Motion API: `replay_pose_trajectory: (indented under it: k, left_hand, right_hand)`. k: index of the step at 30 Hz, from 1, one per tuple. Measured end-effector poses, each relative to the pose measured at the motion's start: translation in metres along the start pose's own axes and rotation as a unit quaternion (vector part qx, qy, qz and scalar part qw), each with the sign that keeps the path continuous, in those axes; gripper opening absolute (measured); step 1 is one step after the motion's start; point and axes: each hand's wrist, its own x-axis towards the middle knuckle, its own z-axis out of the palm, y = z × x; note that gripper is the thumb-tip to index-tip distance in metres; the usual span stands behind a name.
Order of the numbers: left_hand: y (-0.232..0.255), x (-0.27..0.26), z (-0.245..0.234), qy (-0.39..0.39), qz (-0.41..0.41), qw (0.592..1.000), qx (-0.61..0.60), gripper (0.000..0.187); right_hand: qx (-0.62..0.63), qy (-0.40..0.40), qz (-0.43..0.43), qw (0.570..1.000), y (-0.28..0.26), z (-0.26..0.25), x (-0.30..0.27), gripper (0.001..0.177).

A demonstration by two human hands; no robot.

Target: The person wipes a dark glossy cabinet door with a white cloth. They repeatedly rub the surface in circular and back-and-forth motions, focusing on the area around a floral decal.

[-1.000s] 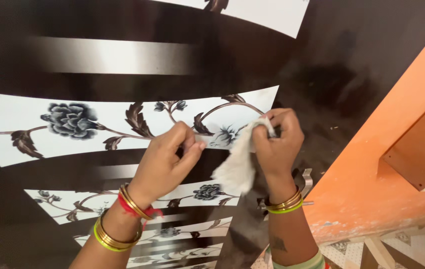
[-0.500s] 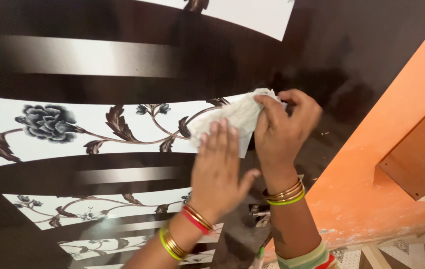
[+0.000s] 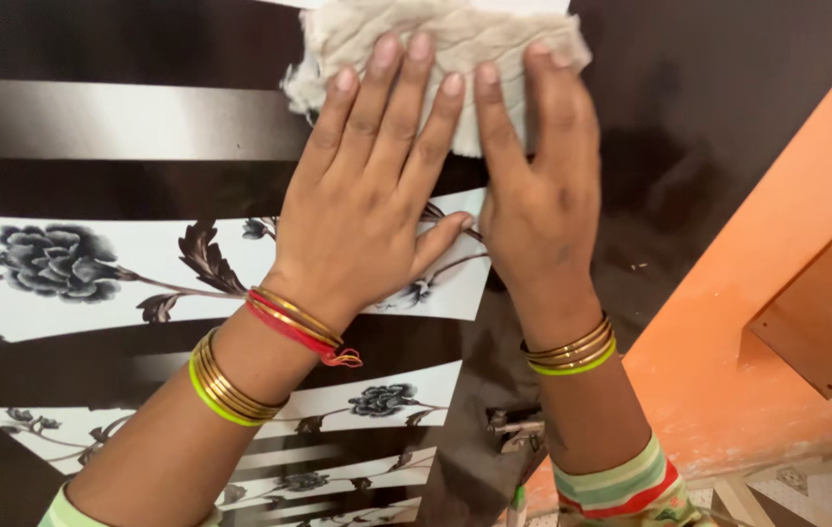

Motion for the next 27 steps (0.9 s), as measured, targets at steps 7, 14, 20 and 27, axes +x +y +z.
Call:
replay_pose_trajectory:
  k: [7, 14, 20, 27]
  left_hand:
    - [0.013, -0.024, 0.022, -0.051, 0.020, 0.998, 0.009, 0.083]
    - [0.038, -0.136, 0.079, -0.144, 0.039, 0.989, 0.004, 0.074]
    - [0.073, -0.243, 0.133, -0.203, 0.012, 0.978, -0.040, 0.070]
    - [0.089, -0.292, 0.144, -0.153, 0.026, 0.985, -0.078, 0.071]
  right_hand:
    - [-0.094, -0.052, 0.062, 0.992, -0.022, 0.014, -0.053, 0.038]
    - [0.032, -0.089, 0.067, 0.993, -0.055, 0.040, -0.195, 0.044]
    - [0.049, -0.172, 0.035, 0.983, -0.079, 0.049, -0.324, 0.051]
    - [0.119, -0.247, 0.062, 0.960, -0.112, 0.022, -0.350, 0.069]
